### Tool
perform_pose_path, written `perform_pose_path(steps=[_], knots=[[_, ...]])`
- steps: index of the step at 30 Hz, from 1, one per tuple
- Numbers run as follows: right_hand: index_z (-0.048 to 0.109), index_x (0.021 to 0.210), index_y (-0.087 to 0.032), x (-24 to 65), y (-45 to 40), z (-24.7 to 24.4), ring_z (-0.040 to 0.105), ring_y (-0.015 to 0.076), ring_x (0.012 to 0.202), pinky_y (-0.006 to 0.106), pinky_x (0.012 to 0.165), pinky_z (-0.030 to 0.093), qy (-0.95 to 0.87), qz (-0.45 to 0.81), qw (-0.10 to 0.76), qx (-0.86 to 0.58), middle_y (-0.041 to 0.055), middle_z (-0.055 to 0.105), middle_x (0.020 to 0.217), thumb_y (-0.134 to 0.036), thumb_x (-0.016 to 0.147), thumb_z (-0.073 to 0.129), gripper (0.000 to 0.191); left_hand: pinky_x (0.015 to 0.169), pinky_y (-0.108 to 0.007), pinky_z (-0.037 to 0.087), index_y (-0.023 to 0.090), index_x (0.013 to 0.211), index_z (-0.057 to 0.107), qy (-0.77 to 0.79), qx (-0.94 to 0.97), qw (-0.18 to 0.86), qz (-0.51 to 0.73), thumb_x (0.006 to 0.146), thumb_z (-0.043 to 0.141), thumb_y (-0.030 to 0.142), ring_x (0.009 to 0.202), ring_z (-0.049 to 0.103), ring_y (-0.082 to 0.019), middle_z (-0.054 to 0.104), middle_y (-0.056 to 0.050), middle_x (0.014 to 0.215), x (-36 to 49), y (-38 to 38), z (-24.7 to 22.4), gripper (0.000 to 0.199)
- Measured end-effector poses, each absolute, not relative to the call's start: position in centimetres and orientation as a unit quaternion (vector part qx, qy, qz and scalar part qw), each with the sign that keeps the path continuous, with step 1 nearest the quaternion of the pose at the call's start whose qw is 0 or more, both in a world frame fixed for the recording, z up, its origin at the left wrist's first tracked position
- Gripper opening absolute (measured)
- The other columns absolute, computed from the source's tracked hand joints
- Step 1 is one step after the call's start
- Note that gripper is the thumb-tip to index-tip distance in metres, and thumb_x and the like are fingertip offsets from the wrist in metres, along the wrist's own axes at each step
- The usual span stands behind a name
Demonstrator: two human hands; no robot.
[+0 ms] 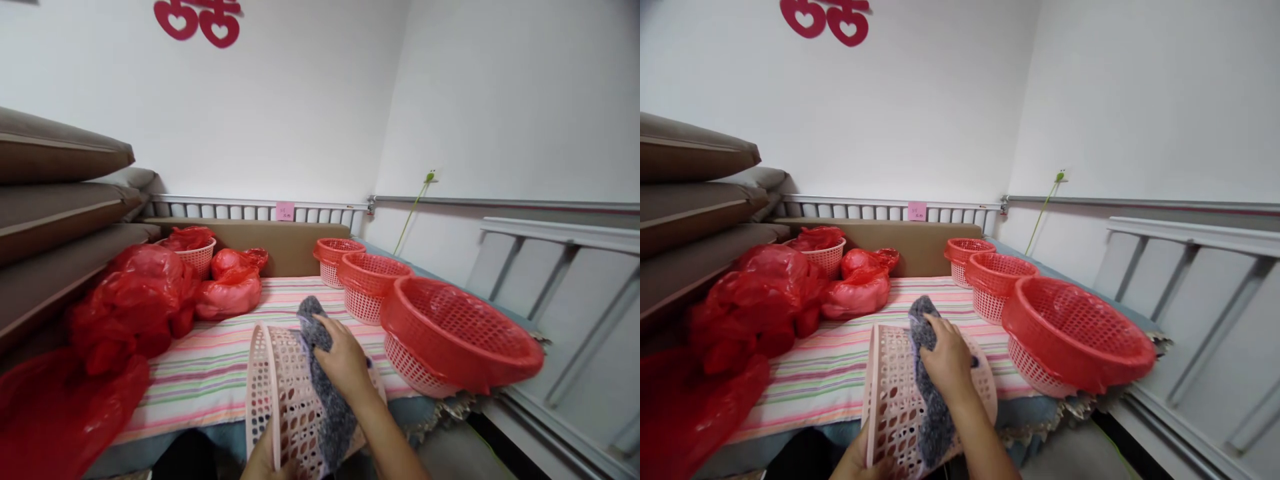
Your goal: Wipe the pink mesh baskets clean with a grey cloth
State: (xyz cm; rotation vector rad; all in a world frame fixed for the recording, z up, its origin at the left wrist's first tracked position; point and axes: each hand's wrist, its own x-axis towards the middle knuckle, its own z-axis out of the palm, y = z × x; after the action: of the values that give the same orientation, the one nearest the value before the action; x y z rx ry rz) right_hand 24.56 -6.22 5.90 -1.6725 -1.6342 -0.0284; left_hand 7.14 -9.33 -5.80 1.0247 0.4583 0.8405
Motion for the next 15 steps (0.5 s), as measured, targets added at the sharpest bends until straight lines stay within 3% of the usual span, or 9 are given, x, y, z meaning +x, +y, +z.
perform_pose_path(steps=[2, 6, 9, 15], knots=[[0.057, 0.122, -0.02, 23.3, -5.3, 7.1, 0.053, 0.022, 0.111, 0.032, 0.095, 0.039, -0.688, -0.003, 0.322, -0.65, 0.0058, 0.06, 0.12, -0.012, 0.064, 0.049, 0.058, 0.107, -0.045, 0.033, 0.021, 0.13, 0.049, 0.196, 0.502, 0.751, 0.381, 0.066, 0.076, 0.045, 0.125, 0.048, -0.032, 0.062, -0.013, 0.124, 7.0, -9.3, -5.7, 0.073], [0.066, 0.095, -0.018, 21.8, -5.3, 7.3, 0.058, 0.0257, 0.096, 0.034, 0.082, 0.044, -0.697, 0.011, 0.204, -0.688, 0.0091, 0.066, 0.098, -0.016, 0.066, 0.049, 0.033, 0.108, -0.046, 0.032, 0.02, 0.129, 0.05, 0.2, 0.541, 0.723, 0.381, 0.067, 0.073, 0.051, 0.125, 0.048, -0.033, 0.061, -0.014, 0.125, 6.8, -9.1, -6.4, 0.074], [0.066, 0.092, -0.017, 21.6, -7.4, 6.4, 0.057, 0.0262, 0.097, 0.034, 0.084, 0.043, -0.686, 0.017, 0.21, -0.696, 0.0094, 0.065, 0.098, -0.016, 0.066, 0.048, 0.032, 0.105, -0.049, 0.034, 0.021, 0.135, 0.043, 0.205, 0.543, 0.715, 0.389, 0.067, 0.071, 0.055, 0.119, 0.053, -0.033, 0.059, -0.014, 0.127, 6.8, -9.2, -6.9, 0.08], [0.066, 0.108, -0.021, 22.2, -14.2, 4.9, 0.054, 0.0252, 0.107, 0.034, 0.094, 0.039, -0.686, 0.123, 0.208, -0.687, 0.0081, 0.064, 0.11, -0.017, 0.061, 0.05, 0.05, 0.105, -0.045, 0.035, 0.019, 0.134, 0.043, 0.228, 0.536, 0.689, 0.431, 0.063, 0.073, 0.058, 0.119, 0.052, -0.033, 0.062, -0.015, 0.122, 7.2, -9.7, -6.4, 0.086]])
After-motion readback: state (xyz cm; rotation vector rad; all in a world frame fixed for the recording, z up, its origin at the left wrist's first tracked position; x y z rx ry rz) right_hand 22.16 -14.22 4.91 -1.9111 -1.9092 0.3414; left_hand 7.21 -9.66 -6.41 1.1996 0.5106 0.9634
